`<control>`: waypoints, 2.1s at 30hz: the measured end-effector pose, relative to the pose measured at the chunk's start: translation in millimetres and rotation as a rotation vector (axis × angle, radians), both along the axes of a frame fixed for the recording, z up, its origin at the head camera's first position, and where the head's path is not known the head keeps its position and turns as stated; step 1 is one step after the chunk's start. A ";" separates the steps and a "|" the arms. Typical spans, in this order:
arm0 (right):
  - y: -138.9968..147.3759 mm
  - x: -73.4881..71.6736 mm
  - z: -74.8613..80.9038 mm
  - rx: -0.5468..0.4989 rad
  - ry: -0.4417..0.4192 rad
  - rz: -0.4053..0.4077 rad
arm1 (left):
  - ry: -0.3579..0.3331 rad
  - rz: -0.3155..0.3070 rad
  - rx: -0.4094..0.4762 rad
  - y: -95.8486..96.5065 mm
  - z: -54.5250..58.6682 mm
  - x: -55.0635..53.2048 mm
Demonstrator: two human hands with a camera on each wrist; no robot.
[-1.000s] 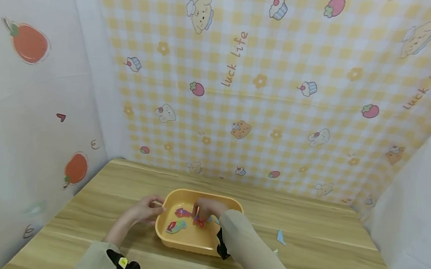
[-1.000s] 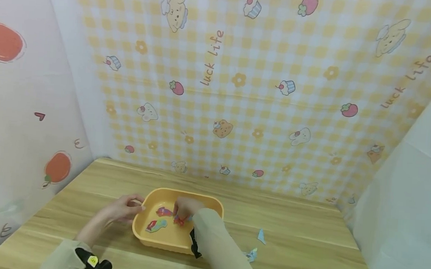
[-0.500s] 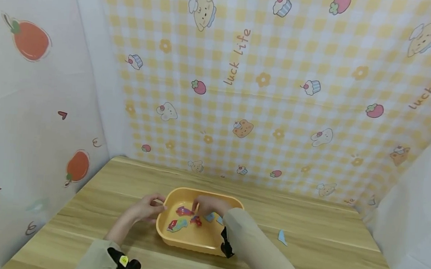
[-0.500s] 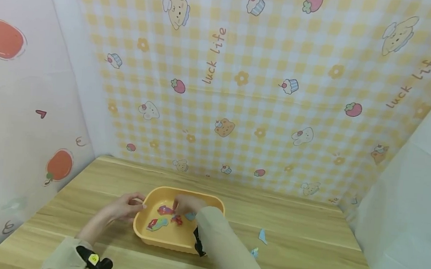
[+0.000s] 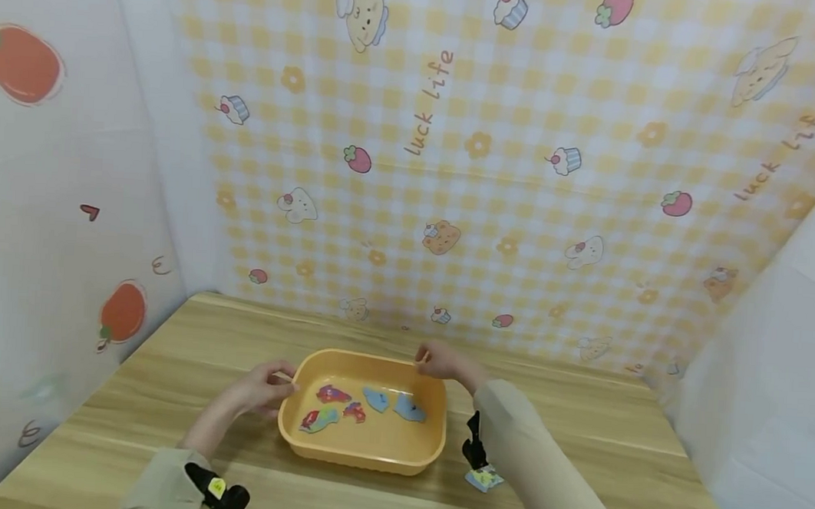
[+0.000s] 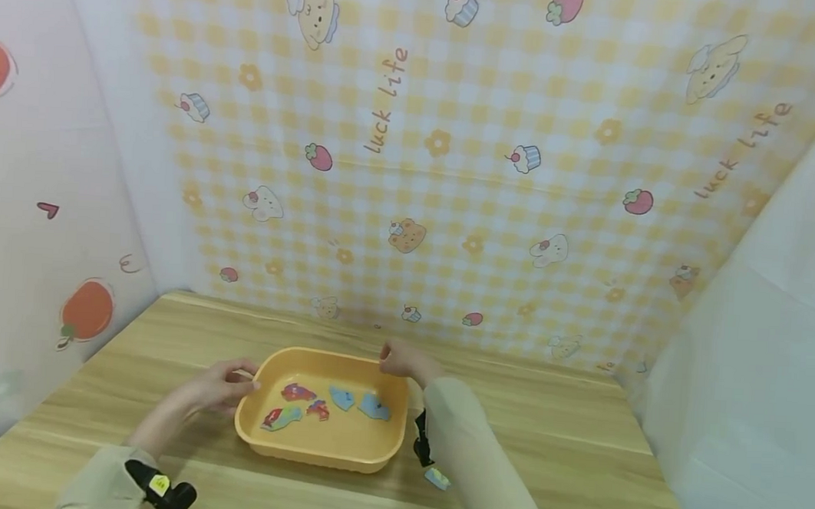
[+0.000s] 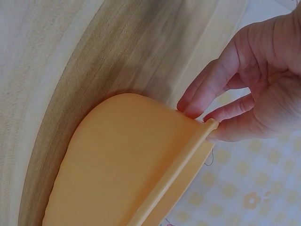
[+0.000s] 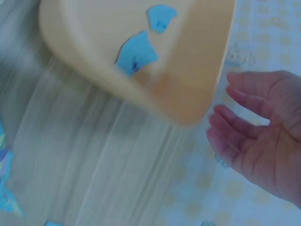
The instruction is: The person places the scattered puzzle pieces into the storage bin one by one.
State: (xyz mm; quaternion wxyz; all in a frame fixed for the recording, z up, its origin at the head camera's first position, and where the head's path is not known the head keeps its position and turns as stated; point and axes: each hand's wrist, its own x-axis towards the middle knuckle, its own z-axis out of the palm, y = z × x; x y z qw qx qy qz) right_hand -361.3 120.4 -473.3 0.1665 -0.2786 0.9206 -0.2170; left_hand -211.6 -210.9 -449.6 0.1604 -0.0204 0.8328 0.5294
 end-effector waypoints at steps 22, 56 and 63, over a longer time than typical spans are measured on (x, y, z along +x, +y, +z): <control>87.5 98.0 57.4 0.258 -0.155 -0.384 | -0.021 -0.002 0.009 -1.9 -3.3 -1.0; 90.8 107.7 36.3 0.268 -0.191 -0.441 | -0.001 -0.029 -0.006 -3.9 5.2 0.3; 88.7 108.6 35.7 0.268 -0.131 -0.411 | 0.002 -0.028 -0.001 -2.6 5.7 -0.1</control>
